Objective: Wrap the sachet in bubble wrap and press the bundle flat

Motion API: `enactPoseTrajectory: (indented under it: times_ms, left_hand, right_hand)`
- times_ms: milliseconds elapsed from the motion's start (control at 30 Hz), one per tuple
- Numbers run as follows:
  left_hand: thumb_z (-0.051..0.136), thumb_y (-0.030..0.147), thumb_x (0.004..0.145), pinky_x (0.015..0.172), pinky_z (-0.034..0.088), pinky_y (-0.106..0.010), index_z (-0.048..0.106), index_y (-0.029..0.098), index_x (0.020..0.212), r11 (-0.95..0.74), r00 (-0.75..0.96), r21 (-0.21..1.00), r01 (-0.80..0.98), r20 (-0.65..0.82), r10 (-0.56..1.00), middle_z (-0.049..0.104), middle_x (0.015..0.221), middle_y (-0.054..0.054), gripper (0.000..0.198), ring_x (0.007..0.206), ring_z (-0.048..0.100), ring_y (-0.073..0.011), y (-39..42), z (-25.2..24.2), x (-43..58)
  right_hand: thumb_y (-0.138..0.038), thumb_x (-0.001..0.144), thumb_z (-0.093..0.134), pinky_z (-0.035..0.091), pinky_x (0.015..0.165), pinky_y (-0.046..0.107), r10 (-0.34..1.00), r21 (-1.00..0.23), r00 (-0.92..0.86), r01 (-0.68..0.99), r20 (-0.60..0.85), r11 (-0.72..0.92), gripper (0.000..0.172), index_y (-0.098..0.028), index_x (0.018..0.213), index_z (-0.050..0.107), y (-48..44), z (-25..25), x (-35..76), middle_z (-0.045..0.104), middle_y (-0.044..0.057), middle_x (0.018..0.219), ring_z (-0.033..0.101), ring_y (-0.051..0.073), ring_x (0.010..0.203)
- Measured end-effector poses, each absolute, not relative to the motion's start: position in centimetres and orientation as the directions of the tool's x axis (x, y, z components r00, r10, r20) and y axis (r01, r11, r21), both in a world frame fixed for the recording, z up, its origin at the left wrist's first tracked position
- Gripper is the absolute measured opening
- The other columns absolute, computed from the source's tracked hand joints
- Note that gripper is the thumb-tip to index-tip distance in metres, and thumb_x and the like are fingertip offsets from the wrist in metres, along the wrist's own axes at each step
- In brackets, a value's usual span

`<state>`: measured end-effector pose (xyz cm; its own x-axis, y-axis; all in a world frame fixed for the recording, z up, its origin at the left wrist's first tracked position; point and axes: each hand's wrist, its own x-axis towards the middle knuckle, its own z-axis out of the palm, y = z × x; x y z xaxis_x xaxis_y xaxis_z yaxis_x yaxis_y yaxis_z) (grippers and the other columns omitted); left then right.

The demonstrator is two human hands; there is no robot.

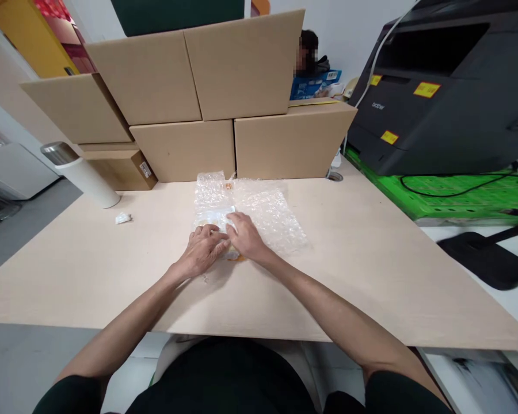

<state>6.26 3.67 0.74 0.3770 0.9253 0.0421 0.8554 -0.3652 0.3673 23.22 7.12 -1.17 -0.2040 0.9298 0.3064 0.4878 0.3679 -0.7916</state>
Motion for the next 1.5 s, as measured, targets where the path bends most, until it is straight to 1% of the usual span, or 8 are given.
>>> enactPoseTrajectory:
  times_ms: [133,267,400,600,767,933,1100,1500]
  left_hand:
    - [0.062,0.045,0.086,0.105,0.036,-0.058,0.062,0.019,0.131,-0.111,0.03,0.576,0.81,0.149,0.988,0.046,0.141,-0.02,0.052,0.131,0.042,-0.0402,3.7,0.4,3.8]
    - [0.063,0.055,0.083,0.088,0.051,-0.041,0.041,0.013,0.142,0.126,-0.123,0.947,0.297,-0.094,0.988,0.061,0.117,-0.017,0.076,0.104,0.064,-0.0279,3.4,0.5,1.6]
    - [0.054,0.056,0.091,0.09,0.051,-0.036,0.033,0.021,0.142,-0.037,-0.084,0.998,0.053,0.041,0.996,0.061,0.125,-0.013,0.066,0.104,0.064,-0.0216,2.5,1.9,3.2]
    - [0.046,0.046,0.098,0.114,0.035,-0.044,0.046,0.024,0.133,-0.374,0.341,0.895,0.243,0.282,0.897,0.039,0.156,-0.012,0.042,0.142,0.04,-0.0262,3.0,2.6,9.6]
    - [0.045,0.048,0.097,0.119,0.018,-0.059,0.037,0.028,0.148,-0.55,0.577,0.647,0.528,0.203,0.791,0.024,0.165,-0.008,0.055,0.151,0.018,-0.0359,4.5,1.0,14.3]
    - [0.049,0.04,0.095,0.115,0.019,-0.064,0.037,0.028,0.151,-0.593,0.619,0.4,0.698,0.079,0.782,0.022,0.166,-0.009,0.059,0.15,0.016,-0.0429,5.4,-0.7,17.4]
    - [0.049,0.044,0.097,0.115,0.021,-0.062,0.044,0.027,0.148,-0.636,0.638,0.294,0.714,0.102,0.763,0.031,0.162,-0.011,0.054,0.149,0.023,-0.0402,5.8,-1.9,18.1]
    - [0.039,0.046,0.101,0.117,0.013,-0.059,0.042,0.032,0.15,-0.642,0.593,0.341,0.686,0.248,0.766,0.027,0.165,-0.004,0.051,0.153,0.014,-0.0332,6.5,1.9,13.2]
  right_hand:
    - [-0.035,0.097,0.038,0.041,0.088,0.037,0.903,-0.707,-0.369,0.578,0.218,0.407,0.032,-0.02,0.078,0.059,7.3,-1.4,21.5,0.065,0.007,0.082,0.059,0.021,0.085]
    - [-0.048,0.1,0.036,0.041,0.08,0.032,0.93,-0.783,-0.321,0.526,0.179,0.332,0.043,-0.022,0.073,0.056,7.2,-0.9,21.5,0.062,0.003,0.076,0.056,0.018,0.078]
    - [-0.059,0.095,0.044,0.043,0.081,0.032,0.968,-0.932,-0.247,0.338,0.05,0.134,0.043,-0.023,0.086,0.066,6.8,0.2,22.6,0.069,0.004,0.095,0.059,0.019,0.086]
    - [-0.052,0.078,0.066,0.047,0.071,0.03,0.982,-0.987,-0.181,-0.138,-0.057,-0.083,0.035,-0.02,0.092,0.07,6.5,0.8,26.5,0.072,0.004,0.092,0.061,0.019,0.082]
    - [-0.042,0.062,0.073,0.045,0.067,0.03,0.998,-0.999,0.033,0.007,0.048,0.048,0.028,-0.019,0.077,0.07,7.0,-0.2,32.2,0.068,0.002,0.077,0.058,0.019,0.073]
    - [-0.039,0.064,0.069,0.044,0.077,0.031,0.959,-0.957,0.273,0.289,0.078,-0.005,0.023,-0.02,0.077,0.069,8.5,-1.2,36.3,0.069,0.004,0.092,0.058,0.02,0.085]
    - [-0.055,0.078,0.06,0.041,0.064,0.028,0.964,-0.968,0.263,0.229,-0.035,-0.097,0.037,-0.019,0.071,0.062,10.8,-1.4,35.9,0.061,0.001,0.071,0.052,0.016,0.069]
    - [-0.03,0.061,0.081,0.046,0.061,0.027,0.991,-0.991,-0.071,-0.064,-0.112,-0.116,0.028,-0.016,0.078,0.066,9.2,2.3,31.6,0.065,0.0,0.067,0.058,0.015,0.063]
